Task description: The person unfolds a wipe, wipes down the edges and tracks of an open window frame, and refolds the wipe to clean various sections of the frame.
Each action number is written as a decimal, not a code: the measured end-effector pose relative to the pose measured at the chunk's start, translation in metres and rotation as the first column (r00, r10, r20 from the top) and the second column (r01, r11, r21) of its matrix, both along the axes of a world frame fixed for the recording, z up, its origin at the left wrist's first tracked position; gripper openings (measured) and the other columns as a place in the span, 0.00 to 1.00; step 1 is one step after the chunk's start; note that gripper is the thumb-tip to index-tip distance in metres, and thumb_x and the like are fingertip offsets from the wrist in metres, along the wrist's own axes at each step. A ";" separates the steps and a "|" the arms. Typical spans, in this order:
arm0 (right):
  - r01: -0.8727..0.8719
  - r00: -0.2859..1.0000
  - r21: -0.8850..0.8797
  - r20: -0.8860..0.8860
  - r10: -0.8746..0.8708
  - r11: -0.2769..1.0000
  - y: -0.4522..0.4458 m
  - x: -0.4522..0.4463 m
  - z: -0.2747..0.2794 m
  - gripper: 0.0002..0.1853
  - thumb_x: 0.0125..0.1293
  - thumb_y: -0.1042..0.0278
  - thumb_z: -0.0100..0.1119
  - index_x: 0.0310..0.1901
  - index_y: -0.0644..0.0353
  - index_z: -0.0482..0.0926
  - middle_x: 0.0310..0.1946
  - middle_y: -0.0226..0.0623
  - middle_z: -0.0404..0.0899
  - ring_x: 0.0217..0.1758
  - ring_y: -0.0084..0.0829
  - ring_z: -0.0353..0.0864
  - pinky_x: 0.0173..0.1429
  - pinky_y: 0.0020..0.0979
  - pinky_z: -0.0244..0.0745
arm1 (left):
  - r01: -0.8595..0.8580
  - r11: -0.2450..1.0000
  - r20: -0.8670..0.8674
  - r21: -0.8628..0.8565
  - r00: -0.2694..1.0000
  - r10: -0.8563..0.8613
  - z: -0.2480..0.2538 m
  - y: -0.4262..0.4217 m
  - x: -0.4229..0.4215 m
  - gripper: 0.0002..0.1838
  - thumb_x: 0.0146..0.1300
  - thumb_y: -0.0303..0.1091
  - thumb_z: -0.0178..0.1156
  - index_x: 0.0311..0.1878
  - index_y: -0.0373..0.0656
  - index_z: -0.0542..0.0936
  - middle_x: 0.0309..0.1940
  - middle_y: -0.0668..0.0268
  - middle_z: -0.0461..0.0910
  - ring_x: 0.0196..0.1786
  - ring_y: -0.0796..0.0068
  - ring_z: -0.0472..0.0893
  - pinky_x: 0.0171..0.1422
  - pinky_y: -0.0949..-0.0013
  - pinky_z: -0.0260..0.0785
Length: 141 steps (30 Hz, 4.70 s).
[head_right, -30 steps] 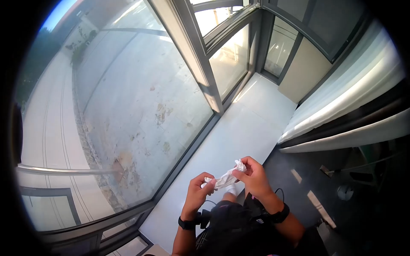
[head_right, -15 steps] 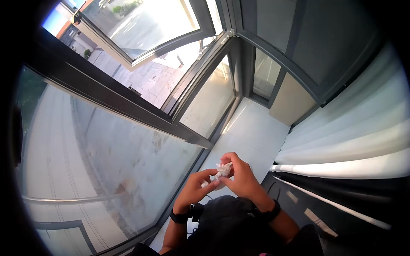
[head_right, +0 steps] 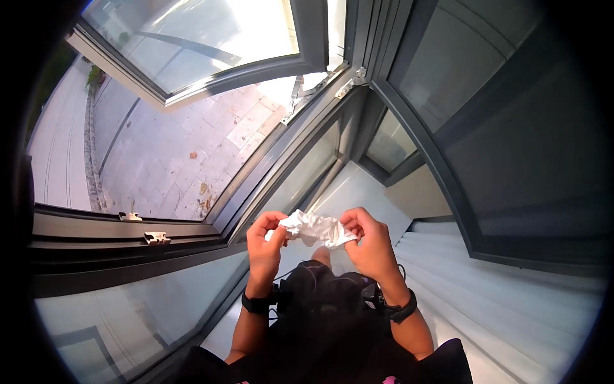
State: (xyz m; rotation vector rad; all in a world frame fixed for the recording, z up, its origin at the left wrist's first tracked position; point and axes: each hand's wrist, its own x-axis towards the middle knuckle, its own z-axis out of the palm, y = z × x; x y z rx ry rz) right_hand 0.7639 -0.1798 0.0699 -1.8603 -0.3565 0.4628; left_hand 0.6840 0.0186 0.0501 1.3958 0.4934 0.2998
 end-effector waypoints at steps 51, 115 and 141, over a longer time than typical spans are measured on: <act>-0.568 0.768 -0.276 0.160 0.620 0.775 0.231 0.240 -0.059 0.04 0.67 0.77 0.58 0.37 0.69 0.79 0.20 0.42 0.71 0.21 0.27 0.65 0.30 0.28 0.65 | -0.540 0.755 -0.478 0.371 0.586 0.654 -0.034 0.125 0.081 0.13 0.68 0.37 0.62 0.45 0.36 0.83 0.27 0.56 0.83 0.31 0.63 0.84 0.37 0.65 0.72; -0.491 0.154 -0.765 0.395 0.906 0.417 0.216 0.220 -0.070 0.24 0.64 0.69 0.54 0.59 0.76 0.72 0.60 0.55 0.74 0.68 0.51 0.71 0.77 0.49 0.57 | 0.247 0.572 -0.436 0.783 0.873 0.220 -0.068 0.074 0.181 0.31 0.54 0.28 0.59 0.63 0.24 0.72 0.64 0.43 0.73 0.70 0.49 0.70 0.75 0.56 0.60; -0.726 0.085 -0.510 0.599 0.796 0.461 0.269 0.092 -0.102 0.24 0.60 0.69 0.59 0.57 0.71 0.76 0.54 0.51 0.79 0.59 0.46 0.79 0.70 0.42 0.68 | -0.012 0.579 -0.423 0.816 0.670 0.610 -0.061 0.103 0.046 0.23 0.57 0.24 0.57 0.57 0.27 0.77 0.59 0.46 0.78 0.67 0.45 0.73 0.72 0.50 0.63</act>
